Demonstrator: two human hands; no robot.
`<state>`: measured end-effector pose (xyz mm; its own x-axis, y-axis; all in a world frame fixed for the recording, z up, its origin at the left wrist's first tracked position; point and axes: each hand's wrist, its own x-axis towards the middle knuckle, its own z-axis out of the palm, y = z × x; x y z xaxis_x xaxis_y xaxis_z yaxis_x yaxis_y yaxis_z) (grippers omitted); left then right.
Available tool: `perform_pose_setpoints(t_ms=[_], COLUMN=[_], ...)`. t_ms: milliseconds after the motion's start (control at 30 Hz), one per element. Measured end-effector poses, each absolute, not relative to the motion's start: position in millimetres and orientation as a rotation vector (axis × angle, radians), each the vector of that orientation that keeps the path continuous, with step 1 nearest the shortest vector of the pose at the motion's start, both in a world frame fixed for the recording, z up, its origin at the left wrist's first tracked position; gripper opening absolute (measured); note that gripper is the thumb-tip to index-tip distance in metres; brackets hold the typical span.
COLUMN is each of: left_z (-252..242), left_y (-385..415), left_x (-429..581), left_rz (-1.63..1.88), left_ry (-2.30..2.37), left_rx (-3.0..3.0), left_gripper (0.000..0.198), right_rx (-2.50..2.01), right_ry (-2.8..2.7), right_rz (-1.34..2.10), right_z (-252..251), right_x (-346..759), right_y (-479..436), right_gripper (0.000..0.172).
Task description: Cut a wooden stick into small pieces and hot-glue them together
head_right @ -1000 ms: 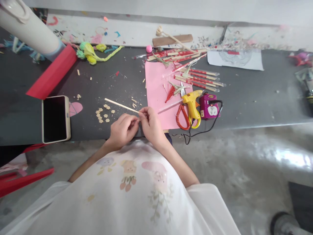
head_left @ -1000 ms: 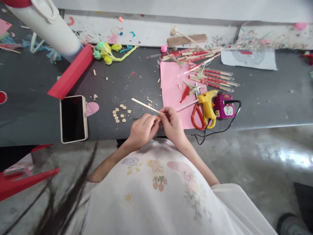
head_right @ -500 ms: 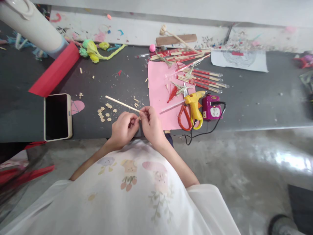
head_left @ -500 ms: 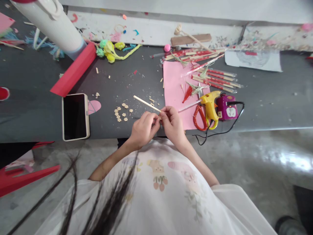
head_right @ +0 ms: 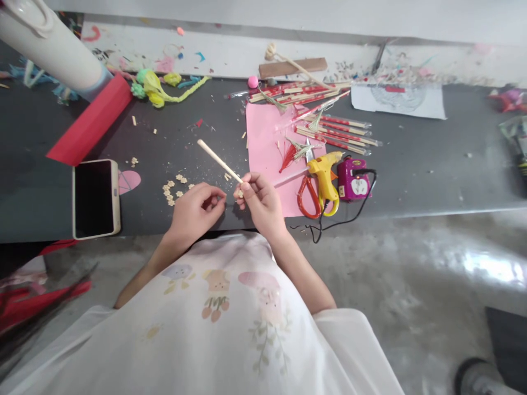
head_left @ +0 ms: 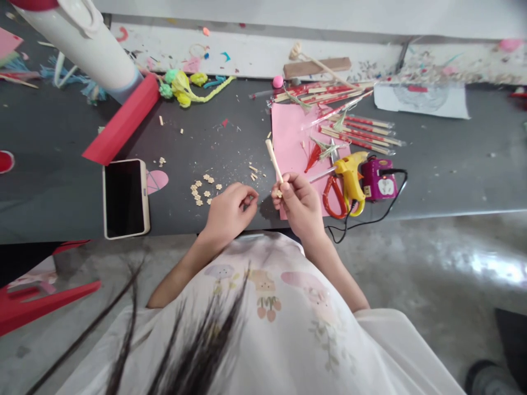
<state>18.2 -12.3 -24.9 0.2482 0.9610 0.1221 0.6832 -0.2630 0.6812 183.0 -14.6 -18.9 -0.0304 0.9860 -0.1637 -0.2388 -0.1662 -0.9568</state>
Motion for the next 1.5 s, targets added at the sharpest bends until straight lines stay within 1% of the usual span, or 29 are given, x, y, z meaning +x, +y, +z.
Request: perform_pose_setpoints(t_ms=[67, 133, 200, 267, 400, 500, 733, 967, 1200, 1333, 1500], left_z=[-19.8, -15.9, -12.8, -10.0, -4.9, -3.3, -5.3, -8.4, -16.6, -17.7, -16.1], left_y=[-9.9, -8.3, -7.6, -8.0, -10.1, -10.6, -8.4, -7.1, -4.4, -3.6, -3.3], left_x=[10.7, 5.0, 3.3, 6.2, 19.2, 26.9, 30.0, 29.6, 24.0, 24.5, 27.5], left_rz=[0.529, 0.437, 0.509, 0.703, 1.105, 1.22, 1.229, 1.189, 1.176, 1.192, 1.241], left_ry=[1.338, 1.249, 1.249, 1.302, 1.345, 1.292, 1.304, 1.348, 1.275, 1.278, 1.29], left_rx=[2.117, 2.204, 2.259, 2.252, 2.145, 2.14, 2.229, 2.421, 2.696, 2.716, 2.664], left_gripper=[0.016, 0.018, 0.02, 0.019, 0.011, 0.008, 0.008, 0.006, 0.004, 0.002, 0.005], right_rx=[-1.099, -1.093, -1.1, -1.106, -1.107, -1.101, -1.153, -1.185, -1.213, -1.216, -1.242], right_ry=[-0.949, -0.952, -0.955, -0.952, -0.934, -0.93, -0.983, -1.021, -1.021, -1.062, -1.098], right_rz=[1.446, 1.444, 1.442, 1.436, 1.436, 1.446, 1.368, 1.352, 1.36, 1.337, 1.293], right_z=[-20.5, -22.0, -22.3, -21.8, -19.7, -17.6, -8.2, -5.6, -9.3, -10.5, -11.3], right_x=[186.0, 188.5, 189.8, 189.6, 184.5, 179.4, 172.2, 169.6, 168.5, 167.7, 165.8], right_y=[-13.5, -12.6, -12.0, -11.5, -10.1, -9.1, -9.8, -10.3, -9.0, -8.7, -9.9], right_gripper=[0.021, 0.021, 0.021, 0.021, 0.023, 0.022, 0.017, 0.017, 0.019, 0.017, 0.012])
